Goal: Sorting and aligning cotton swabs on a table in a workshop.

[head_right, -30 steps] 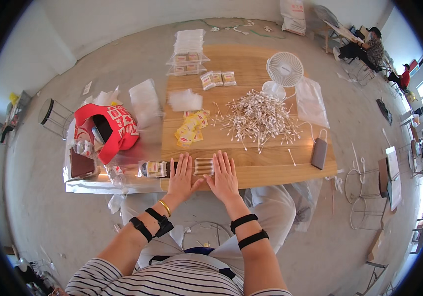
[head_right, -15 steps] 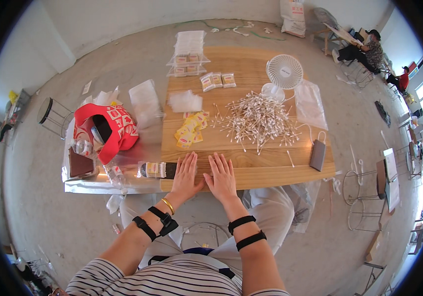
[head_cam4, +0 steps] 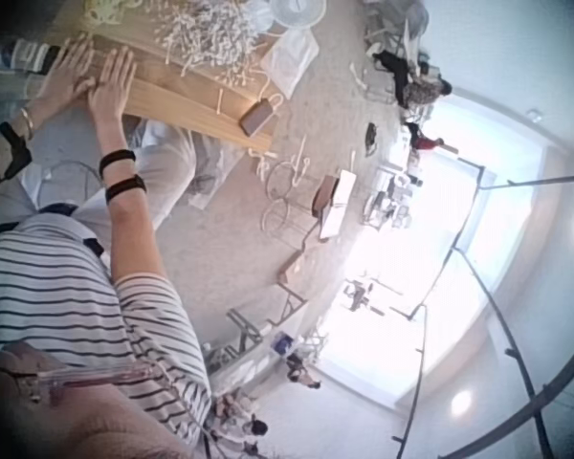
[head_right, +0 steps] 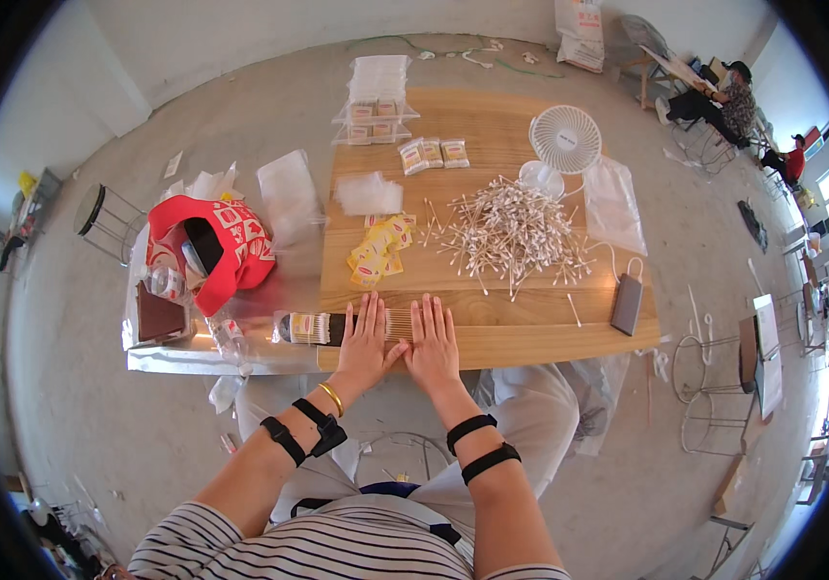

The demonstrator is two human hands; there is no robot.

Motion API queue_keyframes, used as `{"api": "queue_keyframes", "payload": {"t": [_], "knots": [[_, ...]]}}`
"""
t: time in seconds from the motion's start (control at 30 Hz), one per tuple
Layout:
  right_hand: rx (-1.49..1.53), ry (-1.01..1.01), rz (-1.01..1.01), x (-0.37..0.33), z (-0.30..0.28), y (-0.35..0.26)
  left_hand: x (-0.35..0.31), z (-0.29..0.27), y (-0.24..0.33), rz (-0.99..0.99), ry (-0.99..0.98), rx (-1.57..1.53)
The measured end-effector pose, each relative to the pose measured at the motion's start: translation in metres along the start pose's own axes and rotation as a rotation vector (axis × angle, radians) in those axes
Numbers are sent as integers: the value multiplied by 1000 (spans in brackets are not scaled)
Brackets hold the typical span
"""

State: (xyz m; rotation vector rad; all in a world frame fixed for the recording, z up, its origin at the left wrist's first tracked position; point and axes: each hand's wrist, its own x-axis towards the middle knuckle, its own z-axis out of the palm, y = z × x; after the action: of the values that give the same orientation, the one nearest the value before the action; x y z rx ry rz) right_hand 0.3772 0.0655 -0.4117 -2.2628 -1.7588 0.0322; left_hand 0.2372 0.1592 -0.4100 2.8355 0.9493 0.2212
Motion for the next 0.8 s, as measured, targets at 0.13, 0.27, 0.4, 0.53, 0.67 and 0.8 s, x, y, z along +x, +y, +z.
{"api": "queue_keyframes", "payload": {"t": [0.13,0.27,0.4,0.53,0.67,0.8], "knots": [[-11,-27,3,1,-3,-1,3,-7,-1,22,25,-87],[4,-40,7,-1,-3,-2,4,-5,-3,196,-31,-68],[22,-44,3,0,-3,-4,-5,-22,-6,124,23,-218],[16,-15,18,1,-1,-8,-26,-43,-65,-255,321,-405],[30,-36,8,12,14,-42,-47,-24,-141,-541,329,-465],[40,-42,-44,24,24,-80,-47,7,-170,-800,327,-911]]}}
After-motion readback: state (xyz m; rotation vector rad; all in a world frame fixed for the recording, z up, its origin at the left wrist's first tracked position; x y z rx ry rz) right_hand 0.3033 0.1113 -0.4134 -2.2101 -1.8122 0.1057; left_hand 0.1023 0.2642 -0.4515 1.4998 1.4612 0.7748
